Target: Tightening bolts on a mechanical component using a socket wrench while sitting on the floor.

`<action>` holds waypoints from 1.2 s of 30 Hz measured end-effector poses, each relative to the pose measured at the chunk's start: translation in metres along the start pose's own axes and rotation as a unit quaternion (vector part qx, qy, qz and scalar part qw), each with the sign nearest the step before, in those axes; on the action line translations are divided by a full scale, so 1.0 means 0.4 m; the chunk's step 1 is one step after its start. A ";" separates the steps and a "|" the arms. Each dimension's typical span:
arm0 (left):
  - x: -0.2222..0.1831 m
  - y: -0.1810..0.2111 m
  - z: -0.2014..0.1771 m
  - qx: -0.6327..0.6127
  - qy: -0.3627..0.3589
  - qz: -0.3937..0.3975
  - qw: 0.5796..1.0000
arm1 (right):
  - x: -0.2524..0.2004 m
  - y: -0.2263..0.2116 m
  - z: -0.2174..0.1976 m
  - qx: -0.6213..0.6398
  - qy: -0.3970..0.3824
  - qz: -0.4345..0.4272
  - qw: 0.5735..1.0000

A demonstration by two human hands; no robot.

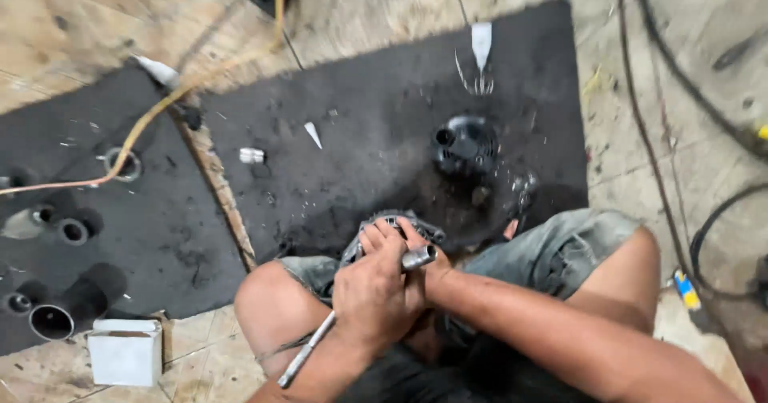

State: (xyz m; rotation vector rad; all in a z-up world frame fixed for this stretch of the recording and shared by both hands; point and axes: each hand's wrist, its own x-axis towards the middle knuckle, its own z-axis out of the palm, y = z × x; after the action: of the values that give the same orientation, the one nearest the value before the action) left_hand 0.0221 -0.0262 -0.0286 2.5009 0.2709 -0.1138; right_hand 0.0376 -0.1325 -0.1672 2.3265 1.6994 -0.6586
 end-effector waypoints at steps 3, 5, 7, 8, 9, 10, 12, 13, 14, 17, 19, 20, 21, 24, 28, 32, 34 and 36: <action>-0.039 0.011 -0.011 0.060 -0.132 -0.122 0.982 | 0.014 0.007 0.000 -0.047 -0.024 -0.023 0.998; -0.051 0.007 -0.042 -0.041 0.048 -0.079 0.995 | 0.014 -0.001 -0.008 -0.102 -0.076 -0.041 0.991; -0.113 0.024 -0.108 -0.070 0.116 -0.062 0.989 | -0.043 -0.007 -0.116 0.005 -0.010 0.001 1.000; -0.148 0.033 -0.135 -0.103 0.174 -0.039 0.979 | -0.078 -0.013 -0.164 0.119 0.049 0.050 0.990; -0.175 0.057 -0.156 -0.097 0.177 -0.053 0.978 | -0.083 -0.023 -0.165 0.122 0.047 0.034 0.991; -0.205 0.080 -0.176 -0.107 0.171 -0.095 0.975 | -0.089 -0.036 -0.165 0.170 0.028 0.099 0.980; -0.238 0.105 -0.190 -0.109 0.178 -0.131 0.969 | -0.083 -0.049 -0.165 0.212 0.023 0.155 0.965; -0.260 0.115 -0.184 -0.124 0.181 -0.144 0.965 | -0.087 -0.066 -0.160 0.290 0.029 0.242 0.925; -0.278 0.124 -0.178 -0.140 0.183 -0.157 0.960 | -0.090 -0.080 -0.157 0.366 0.032 0.323 0.872; -0.307 0.157 -0.137 -0.159 0.202 -0.170 0.951 | -0.082 -0.072 -0.094 0.480 0.057 0.394 0.782; -0.324 0.156 -0.098 -0.165 0.202 -0.175 0.949 | -0.122 -0.051 -0.044 0.515 0.119 0.354 0.771; -0.328 0.150 -0.082 -0.170 0.201 -0.186 0.947 | -0.135 -0.039 -0.021 0.547 0.173 0.310 0.758; -0.331 0.146 -0.065 -0.171 0.205 -0.188 0.945 | -0.180 -0.037 -0.025 0.545 0.172 0.307 0.761; -0.327 0.124 -0.026 -0.177 0.216 -0.202 0.939 | -0.263 -0.034 -0.037 0.514 0.234 0.231 0.792; -0.300 0.123 -0.011 -0.180 0.212 -0.195 0.940 | -0.284 -0.081 -0.073 0.505 0.167 0.195 0.824; -0.269 0.123 0.012 -0.144 0.163 -0.246 0.945 | -0.247 -0.108 0.020 0.481 0.196 0.211 0.828; -0.266 0.144 0.021 -0.144 0.159 -0.257 0.942 | -0.236 -0.098 0.047 0.480 0.251 0.199 0.817; -0.251 0.164 0.015 -0.141 0.159 -0.262 0.941 | -0.240 -0.097 0.027 0.477 0.311 0.185 0.801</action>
State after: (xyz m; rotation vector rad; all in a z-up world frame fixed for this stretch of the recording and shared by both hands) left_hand -0.0614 -0.0985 0.0186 2.0963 1.0124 0.1105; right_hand -0.0252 -0.2063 -0.1289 3.8091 1.0635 -0.8526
